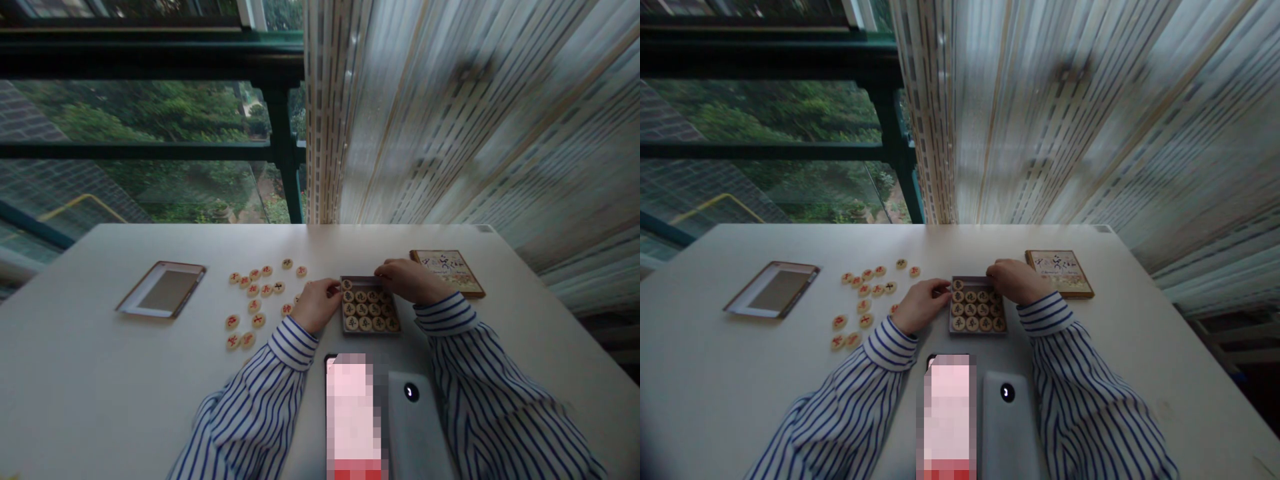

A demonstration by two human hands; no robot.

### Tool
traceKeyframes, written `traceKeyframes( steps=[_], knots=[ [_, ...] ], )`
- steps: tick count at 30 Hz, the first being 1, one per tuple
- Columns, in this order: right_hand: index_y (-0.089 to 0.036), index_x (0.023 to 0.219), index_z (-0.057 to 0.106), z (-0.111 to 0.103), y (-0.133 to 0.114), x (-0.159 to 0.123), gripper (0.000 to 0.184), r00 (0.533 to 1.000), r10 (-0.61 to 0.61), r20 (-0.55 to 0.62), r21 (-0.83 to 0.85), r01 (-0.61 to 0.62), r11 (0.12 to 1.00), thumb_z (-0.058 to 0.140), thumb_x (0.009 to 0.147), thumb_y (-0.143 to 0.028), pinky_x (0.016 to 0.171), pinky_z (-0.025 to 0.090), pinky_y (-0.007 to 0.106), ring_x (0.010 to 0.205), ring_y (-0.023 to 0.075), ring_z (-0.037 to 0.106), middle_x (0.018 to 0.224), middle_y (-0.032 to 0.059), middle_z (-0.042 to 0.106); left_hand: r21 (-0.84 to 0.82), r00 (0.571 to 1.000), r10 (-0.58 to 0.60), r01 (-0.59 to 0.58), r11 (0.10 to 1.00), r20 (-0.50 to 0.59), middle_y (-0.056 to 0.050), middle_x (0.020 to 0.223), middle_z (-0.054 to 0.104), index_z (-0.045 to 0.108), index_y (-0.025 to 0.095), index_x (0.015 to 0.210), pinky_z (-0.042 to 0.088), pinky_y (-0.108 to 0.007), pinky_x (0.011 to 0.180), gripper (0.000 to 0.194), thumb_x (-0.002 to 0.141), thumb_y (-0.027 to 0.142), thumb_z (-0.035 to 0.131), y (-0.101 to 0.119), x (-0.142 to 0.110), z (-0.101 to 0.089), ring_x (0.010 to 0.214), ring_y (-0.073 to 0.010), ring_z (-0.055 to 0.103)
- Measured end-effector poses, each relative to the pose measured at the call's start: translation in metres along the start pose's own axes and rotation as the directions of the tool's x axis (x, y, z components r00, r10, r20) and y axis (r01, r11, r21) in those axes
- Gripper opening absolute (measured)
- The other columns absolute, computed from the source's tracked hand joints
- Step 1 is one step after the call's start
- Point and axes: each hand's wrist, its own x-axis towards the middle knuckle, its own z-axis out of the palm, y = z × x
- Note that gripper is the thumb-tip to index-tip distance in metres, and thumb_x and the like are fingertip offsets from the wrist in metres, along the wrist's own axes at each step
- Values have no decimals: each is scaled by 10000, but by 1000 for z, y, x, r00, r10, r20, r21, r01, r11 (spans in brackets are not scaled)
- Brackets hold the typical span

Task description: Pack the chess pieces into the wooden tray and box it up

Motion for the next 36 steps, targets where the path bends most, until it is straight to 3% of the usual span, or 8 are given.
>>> traceKeyframes(
  steps=[11, 25, 33, 36],
  knots=[
    [-178, 869, 676, 1, 1, 0, 274, 1000, 6, 10, 3, -6, 1000, 407, 828, -206, 697, 414, 255, 821, 181, 598, 875, 95, 655, -14, 1000, -1, 1, 1000, 2, -57, 825, 694, 648, 145, 975, 475, -249, 726, 268, 757, 229, 516, 0, 0, 0, 753, -151, 630],
    [-178, 995, 638, 2, 2, 0, 286, 999, 25, -27, 21, -24, 999, 417, 815, -197, 728, 418, 271, 867, 192, 597, 952, 97, 642, -76, 999, -44, 46, 996, 23, -60, 841, 684, 569, 138, 1075, 480, -250, 730, 344, 748, 238, 536, -3, 0, 1, 768, -149, 629],
    [-200, 958, 622, -11, -6, -7, 271, 992, 67, -111, -34, -71, 997, 379, 854, -264, 632, 376, 262, 807, 179, 585, 934, 72, 639, -61, 998, -34, 30, 998, -56, -55, 827, 675, 588, 131, 1046, 480, -256, 707, 328, 751, 262, 532, 5, -2, -14, 728, -141, 617],
    [-188, 905, 623, -15, -10, -8, 270, 980, 56, -193, -49, -66, 997, 366, 858, -256, 624, 355, 264, 768, 173, 576, 890, 68, 640, -73, 996, -25, 19, 997, -85, -58, 822, 677, 602, 127, 1024, 482, -257, 711, 313, 749, 258, 530, 9, -3, -24, 724, -139, 615]
  ],
)
